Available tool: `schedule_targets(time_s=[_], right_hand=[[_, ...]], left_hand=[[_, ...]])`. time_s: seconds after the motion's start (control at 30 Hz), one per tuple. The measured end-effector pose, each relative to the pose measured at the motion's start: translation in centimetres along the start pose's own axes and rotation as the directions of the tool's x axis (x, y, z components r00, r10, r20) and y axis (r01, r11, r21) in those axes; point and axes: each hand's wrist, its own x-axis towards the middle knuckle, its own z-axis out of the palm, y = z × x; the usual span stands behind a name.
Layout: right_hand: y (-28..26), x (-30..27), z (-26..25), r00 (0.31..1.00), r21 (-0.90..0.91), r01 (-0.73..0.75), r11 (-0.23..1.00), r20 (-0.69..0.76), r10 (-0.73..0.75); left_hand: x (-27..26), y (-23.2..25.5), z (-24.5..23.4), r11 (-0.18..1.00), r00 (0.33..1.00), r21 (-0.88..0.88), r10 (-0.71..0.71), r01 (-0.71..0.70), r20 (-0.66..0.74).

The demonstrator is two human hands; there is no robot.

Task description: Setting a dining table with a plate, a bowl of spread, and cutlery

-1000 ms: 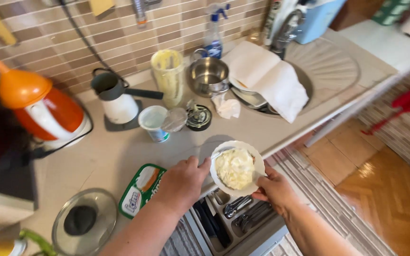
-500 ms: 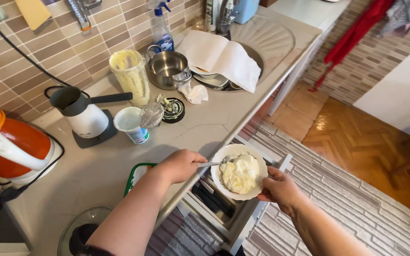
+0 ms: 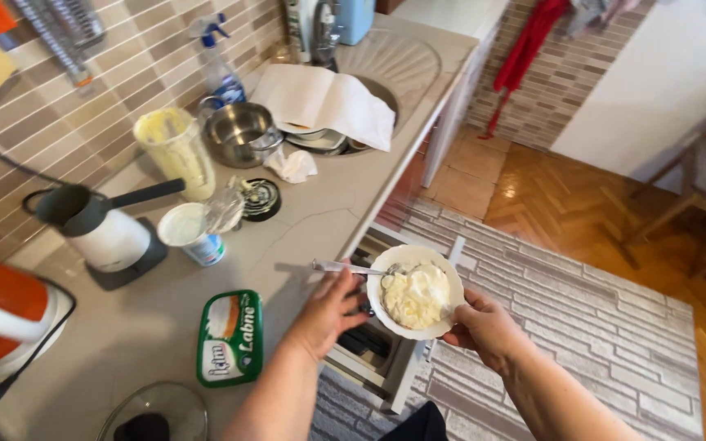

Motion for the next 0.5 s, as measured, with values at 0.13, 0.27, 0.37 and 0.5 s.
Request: schedule_targets(time_s=[0.13,0.27,0.37,0.5], right_hand=[[0.1,-2.2,-2.4,0.998,0.056,-0.004,0.998,-0.061,0.007],[0.7,-4.0,-7.3,0.985,0.139,-0.024,0.990,-0.166,0.047],[2.4,-4.5,-13.4,0.964,0.240,-0.013,0.971,-0.255,0.076],[3.5,-8.2,-21.7,0.938,0.304,0.048,0.952,-0.342,0.062]], left_hand=[[2.7,-3.0,4.1,0.972,0.991,-0.218,-0.061,0.086,0.119],[2.0,-2.0,9.8,0.990,0.971,-0.082,-0.094,0.114,0.221],[3.6,-4.2,14.8,0.983,0.952,-0.079,-0.138,0.166,0.274],[4.0,-6.1,24.0,0.965,0.901,-0.036,-0.228,0.259,0.369]])
